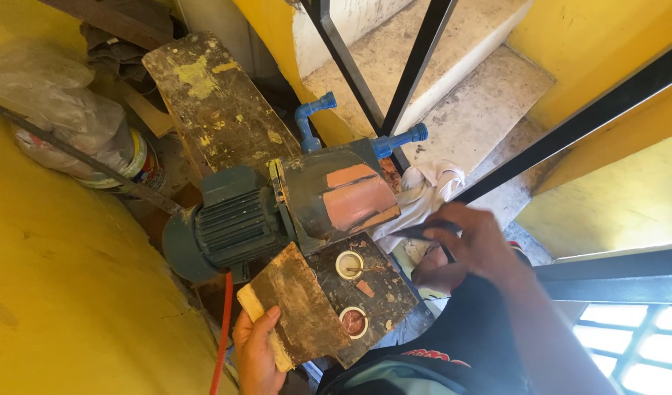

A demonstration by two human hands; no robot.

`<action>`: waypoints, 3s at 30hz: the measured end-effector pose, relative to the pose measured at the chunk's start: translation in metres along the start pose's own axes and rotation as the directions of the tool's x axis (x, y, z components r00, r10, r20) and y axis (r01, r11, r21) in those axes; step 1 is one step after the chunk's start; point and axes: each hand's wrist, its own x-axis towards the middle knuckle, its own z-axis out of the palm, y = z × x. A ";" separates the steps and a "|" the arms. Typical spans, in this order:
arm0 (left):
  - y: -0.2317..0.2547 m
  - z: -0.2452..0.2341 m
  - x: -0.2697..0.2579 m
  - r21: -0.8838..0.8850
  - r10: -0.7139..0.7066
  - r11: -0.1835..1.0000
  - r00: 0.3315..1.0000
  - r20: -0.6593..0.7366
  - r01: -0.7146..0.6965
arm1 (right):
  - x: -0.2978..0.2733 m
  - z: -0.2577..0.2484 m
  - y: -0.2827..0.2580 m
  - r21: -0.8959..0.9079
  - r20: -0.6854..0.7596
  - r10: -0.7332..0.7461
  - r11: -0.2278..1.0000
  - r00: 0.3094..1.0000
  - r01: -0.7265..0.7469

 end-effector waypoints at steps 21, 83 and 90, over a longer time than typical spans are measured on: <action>0.003 0.008 -0.009 -0.074 0.026 0.997 1.000 -0.002 -0.026 | 0.072 -0.015 -0.044 -0.503 0.293 -0.559 0.600 0.775 0.622; -0.009 0.006 -0.002 -0.021 -0.059 0.998 0.997 -0.043 0.058 | 0.117 -0.023 -0.034 -0.439 0.347 -0.328 0.771 0.879 0.461; -0.005 0.012 -0.004 -0.035 -0.077 0.997 0.995 -0.062 0.075 | 0.139 -0.030 -0.039 -0.374 0.339 -0.138 0.888 0.931 0.268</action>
